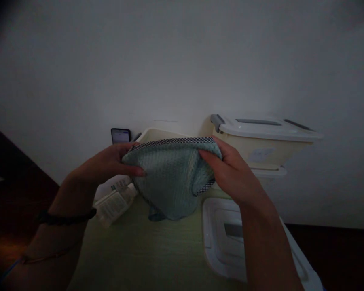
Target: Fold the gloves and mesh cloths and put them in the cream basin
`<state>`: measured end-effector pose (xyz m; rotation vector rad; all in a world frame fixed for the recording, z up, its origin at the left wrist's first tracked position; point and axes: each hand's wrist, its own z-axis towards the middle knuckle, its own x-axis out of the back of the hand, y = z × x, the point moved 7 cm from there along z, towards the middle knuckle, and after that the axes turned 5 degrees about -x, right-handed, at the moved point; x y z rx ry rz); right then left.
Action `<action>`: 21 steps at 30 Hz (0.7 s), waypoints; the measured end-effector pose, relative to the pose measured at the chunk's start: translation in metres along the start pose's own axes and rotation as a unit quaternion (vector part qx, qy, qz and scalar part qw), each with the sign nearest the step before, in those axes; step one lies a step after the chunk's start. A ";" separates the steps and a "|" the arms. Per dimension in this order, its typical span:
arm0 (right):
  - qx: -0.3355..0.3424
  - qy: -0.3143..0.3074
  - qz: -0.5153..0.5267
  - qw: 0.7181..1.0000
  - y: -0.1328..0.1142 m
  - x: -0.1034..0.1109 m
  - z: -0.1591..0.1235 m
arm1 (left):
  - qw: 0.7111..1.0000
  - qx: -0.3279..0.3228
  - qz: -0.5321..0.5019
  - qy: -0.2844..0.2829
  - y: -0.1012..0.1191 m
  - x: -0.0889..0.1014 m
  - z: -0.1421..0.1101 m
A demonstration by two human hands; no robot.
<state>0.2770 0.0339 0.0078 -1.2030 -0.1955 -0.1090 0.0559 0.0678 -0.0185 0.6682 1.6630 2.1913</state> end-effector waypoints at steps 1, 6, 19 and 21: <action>-0.003 0.007 0.005 1.000 0.001 0.002 0.000 | 0.999 -0.022 -0.010 0.040 0.003 0.004 0.002; -0.053 -0.024 -0.011 0.998 0.006 0.004 -0.003 | 0.956 -0.146 -0.132 0.217 0.017 0.023 0.002; -0.056 -0.198 -0.203 0.957 -0.002 -0.021 -0.019 | 0.988 -0.039 -0.013 0.152 0.010 0.000 0.007; -0.047 -0.213 -0.202 0.955 -0.002 -0.028 -0.022 | 0.995 -0.034 0.017 0.095 0.012 -0.014 0.007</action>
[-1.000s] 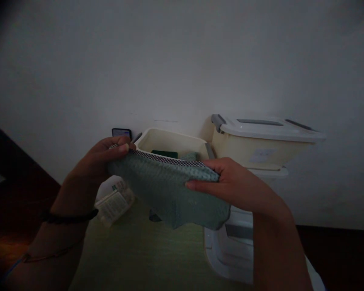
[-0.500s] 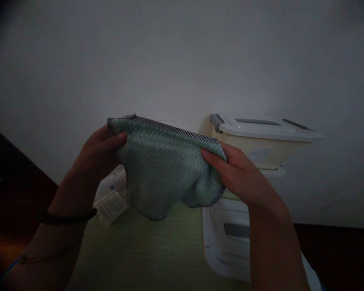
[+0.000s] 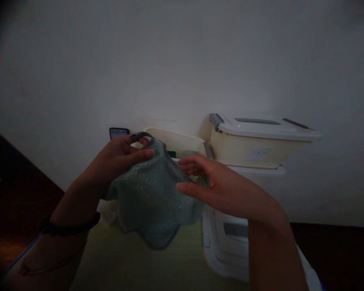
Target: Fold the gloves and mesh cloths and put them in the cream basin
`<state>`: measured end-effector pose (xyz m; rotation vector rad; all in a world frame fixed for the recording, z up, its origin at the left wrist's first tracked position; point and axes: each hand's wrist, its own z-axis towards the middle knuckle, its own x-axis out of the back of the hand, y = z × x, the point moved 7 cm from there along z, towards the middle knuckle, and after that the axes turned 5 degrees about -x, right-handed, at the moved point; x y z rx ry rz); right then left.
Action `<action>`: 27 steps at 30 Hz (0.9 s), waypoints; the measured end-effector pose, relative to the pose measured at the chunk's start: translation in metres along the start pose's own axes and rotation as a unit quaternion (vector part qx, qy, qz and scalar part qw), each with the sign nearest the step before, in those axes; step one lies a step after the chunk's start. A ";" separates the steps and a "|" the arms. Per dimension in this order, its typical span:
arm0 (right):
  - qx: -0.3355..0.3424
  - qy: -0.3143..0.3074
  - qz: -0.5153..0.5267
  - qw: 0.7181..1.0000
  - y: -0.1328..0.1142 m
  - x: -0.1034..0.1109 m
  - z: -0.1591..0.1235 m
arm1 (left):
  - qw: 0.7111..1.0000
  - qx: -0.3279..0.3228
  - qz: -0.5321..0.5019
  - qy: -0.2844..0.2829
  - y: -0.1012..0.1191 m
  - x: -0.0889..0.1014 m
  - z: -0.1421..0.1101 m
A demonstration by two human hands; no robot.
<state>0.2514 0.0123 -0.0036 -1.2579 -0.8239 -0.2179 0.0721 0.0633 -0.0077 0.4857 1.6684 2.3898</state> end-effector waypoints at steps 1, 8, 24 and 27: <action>0.006 0.002 0.010 1.000 -0.001 -0.003 0.002 | 0.999 -0.002 0.014 -0.029 0.002 -0.007 -0.001; 0.011 0.070 0.074 0.995 -0.004 -0.012 0.020 | 0.989 -0.025 0.060 -0.135 0.013 -0.035 -0.008; 0.010 0.292 0.202 0.935 0.006 0.038 0.000 | 0.967 -0.029 0.118 -0.223 0.009 -0.017 -0.014; 0.007 0.335 0.201 0.921 0.013 0.049 -0.007 | 0.972 -0.038 0.131 -0.193 0.007 -0.012 -0.010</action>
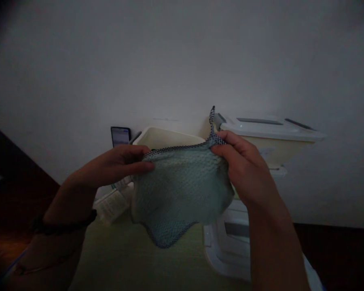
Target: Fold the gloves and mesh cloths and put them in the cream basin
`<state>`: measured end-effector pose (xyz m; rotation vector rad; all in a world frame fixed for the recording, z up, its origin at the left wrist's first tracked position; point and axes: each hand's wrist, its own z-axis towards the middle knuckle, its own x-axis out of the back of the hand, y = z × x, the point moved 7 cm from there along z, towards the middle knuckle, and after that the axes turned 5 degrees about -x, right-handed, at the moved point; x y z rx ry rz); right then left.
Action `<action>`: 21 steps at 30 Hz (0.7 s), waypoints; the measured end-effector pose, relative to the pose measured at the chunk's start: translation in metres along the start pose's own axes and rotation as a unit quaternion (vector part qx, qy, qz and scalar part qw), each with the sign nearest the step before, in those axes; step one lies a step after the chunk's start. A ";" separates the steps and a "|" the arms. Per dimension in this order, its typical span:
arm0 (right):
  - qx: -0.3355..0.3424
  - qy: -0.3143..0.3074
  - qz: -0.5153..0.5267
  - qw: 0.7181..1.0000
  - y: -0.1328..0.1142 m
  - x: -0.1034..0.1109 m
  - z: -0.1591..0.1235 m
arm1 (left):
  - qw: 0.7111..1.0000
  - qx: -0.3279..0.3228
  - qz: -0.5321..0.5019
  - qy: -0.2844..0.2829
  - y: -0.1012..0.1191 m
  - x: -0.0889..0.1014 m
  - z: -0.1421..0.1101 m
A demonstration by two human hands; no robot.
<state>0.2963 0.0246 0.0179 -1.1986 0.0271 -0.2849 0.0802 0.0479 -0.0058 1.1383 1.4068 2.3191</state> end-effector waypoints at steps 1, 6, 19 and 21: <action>0.005 -0.006 -0.004 1.000 0.000 0.001 0.000 | 1.000 -0.003 0.002 0.002 0.000 0.000 0.001; 0.026 -0.111 -0.033 0.993 -0.001 -0.012 -0.002 | 1.000 0.020 0.002 -0.011 0.002 -0.008 0.002; 0.053 -0.126 -0.187 0.973 -0.007 -0.015 -0.005 | 0.998 0.006 0.059 0.022 0.006 -0.004 0.004; 0.050 -0.122 -0.186 0.974 -0.007 -0.017 -0.005 | 0.997 0.011 0.071 0.015 0.006 -0.005 0.004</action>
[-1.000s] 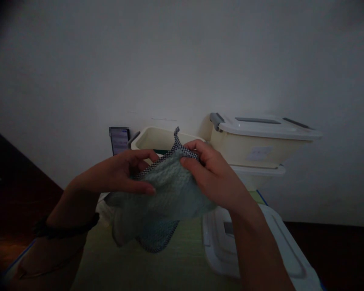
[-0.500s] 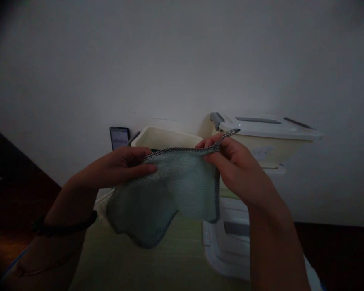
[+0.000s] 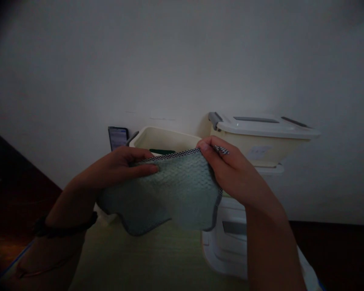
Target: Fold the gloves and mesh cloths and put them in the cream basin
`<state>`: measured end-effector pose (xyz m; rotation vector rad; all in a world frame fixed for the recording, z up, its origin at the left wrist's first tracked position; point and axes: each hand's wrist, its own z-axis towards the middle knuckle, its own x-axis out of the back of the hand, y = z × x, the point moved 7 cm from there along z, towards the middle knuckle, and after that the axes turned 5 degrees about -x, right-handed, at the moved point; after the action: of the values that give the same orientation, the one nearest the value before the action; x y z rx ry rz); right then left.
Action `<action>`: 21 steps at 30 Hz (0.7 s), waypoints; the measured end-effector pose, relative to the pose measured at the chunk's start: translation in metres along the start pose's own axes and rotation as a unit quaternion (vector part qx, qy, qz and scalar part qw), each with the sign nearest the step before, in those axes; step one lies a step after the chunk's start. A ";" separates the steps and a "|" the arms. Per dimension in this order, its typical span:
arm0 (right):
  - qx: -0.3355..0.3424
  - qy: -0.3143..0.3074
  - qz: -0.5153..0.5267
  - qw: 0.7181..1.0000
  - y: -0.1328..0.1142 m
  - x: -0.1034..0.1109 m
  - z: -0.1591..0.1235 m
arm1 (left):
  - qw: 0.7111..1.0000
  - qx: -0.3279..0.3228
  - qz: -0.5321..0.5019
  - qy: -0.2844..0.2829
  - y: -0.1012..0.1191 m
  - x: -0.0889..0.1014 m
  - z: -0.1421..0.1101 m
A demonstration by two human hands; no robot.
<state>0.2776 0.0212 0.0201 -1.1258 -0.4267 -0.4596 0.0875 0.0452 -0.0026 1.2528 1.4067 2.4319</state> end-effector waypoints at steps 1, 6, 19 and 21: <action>0.001 0.000 0.004 1.000 -0.001 -0.001 0.000 | 1.000 0.004 0.004 -0.002 0.000 0.000 0.000; -0.020 -0.012 0.024 0.999 0.002 -0.002 -0.002 | 1.000 0.020 -0.010 0.003 -0.002 0.002 -0.002; -0.041 -0.036 -0.024 0.998 0.007 0.012 -0.003 | 0.993 0.034 -0.043 0.104 -0.015 0.041 -0.021; -0.076 0.002 0.007 0.997 0.015 0.019 -0.004 | 0.985 0.019 -0.092 0.142 -0.018 0.046 -0.021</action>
<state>0.3016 0.0205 0.0176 -1.2744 -0.3849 -0.4893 0.0371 0.0605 0.0065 0.7609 1.5611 2.5392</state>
